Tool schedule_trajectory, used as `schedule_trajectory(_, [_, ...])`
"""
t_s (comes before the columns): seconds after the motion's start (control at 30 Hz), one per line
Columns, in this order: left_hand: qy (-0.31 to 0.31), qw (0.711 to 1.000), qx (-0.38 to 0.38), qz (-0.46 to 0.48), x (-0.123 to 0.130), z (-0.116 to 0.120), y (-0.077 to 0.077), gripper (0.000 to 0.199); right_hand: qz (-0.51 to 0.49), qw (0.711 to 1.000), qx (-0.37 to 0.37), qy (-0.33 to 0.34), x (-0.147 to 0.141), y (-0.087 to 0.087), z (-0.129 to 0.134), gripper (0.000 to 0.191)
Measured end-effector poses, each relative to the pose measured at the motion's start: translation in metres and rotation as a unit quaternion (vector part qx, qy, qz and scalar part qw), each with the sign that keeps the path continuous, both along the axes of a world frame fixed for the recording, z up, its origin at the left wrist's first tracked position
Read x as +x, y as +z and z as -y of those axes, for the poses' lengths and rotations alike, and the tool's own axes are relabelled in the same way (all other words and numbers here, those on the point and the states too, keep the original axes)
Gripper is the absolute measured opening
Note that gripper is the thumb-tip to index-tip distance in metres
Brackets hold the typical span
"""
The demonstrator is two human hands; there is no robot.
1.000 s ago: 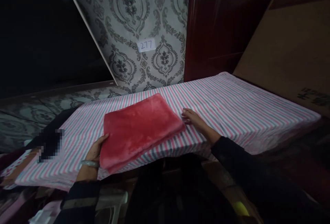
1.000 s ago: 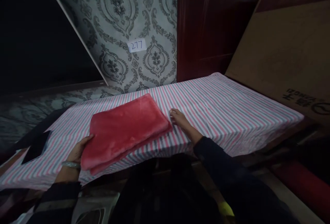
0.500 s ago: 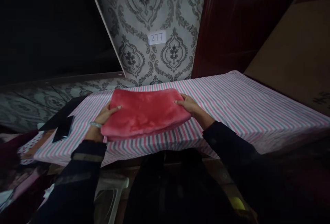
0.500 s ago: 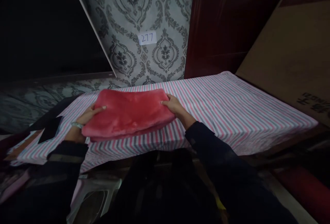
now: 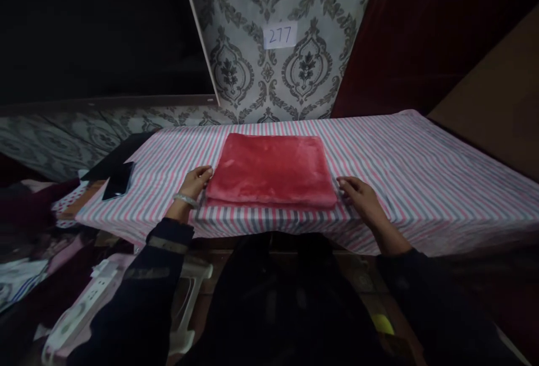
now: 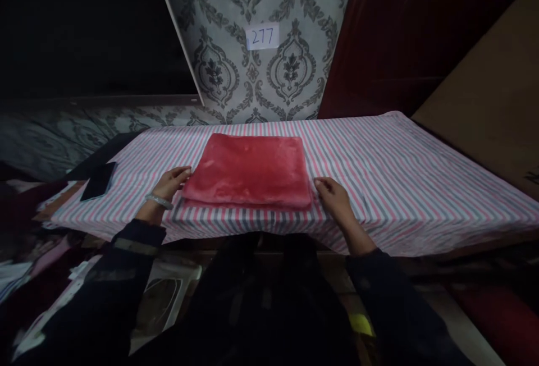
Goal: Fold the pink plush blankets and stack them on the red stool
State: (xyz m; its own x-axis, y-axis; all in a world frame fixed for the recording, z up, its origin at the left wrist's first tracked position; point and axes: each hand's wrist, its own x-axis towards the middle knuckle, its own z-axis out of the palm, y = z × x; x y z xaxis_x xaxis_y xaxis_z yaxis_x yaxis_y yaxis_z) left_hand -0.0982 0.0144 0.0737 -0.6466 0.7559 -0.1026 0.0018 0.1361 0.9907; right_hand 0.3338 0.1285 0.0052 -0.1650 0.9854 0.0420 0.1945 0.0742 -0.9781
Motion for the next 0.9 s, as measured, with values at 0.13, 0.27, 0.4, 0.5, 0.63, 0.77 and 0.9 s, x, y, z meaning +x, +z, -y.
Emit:
schedule_trajectory(0.13, [-0.049,0.995,-0.019,-0.087,0.005,0.041,-0.006,0.030,0.064,0.997,-0.026,0.030,0.000,0.005,0.021,0.052])
schedule_trajectory(0.27, [-0.061,0.996,0.008,-0.072,0.022,0.048,-0.010,0.034,0.043,0.998,-0.029,0.028,-0.010,0.012,0.031,0.056])
schedule_trajectory(0.4, [-0.053,0.997,0.007,-0.056,0.030,0.038,-0.009,0.038,-0.058,0.993,-0.086,0.053,-0.019,0.022,0.033,0.056])
schedule_trajectory(0.5, [-0.087,0.994,-0.001,-0.062,0.029,0.034,-0.006,0.037,-0.096,0.991,-0.056,0.074,-0.028,0.032,0.034,0.058])
schedule_trajectory(0.63, [-0.088,0.994,0.037,-0.062,0.029,0.036,-0.007,0.043,-0.116,0.992,0.016,0.057,-0.034,0.043,0.032,0.054])
schedule_trajectory(0.77, [-0.074,0.996,0.028,-0.037,0.032,0.042,-0.021,0.049,-0.092,0.993,0.077,0.009,-0.028,0.035,0.030,0.038])
schedule_trajectory(0.9, [-0.096,0.994,-0.024,-0.056,0.024,0.047,-0.031,0.047,-0.025,0.998,0.004,0.053,-0.019,0.013,0.034,0.037])
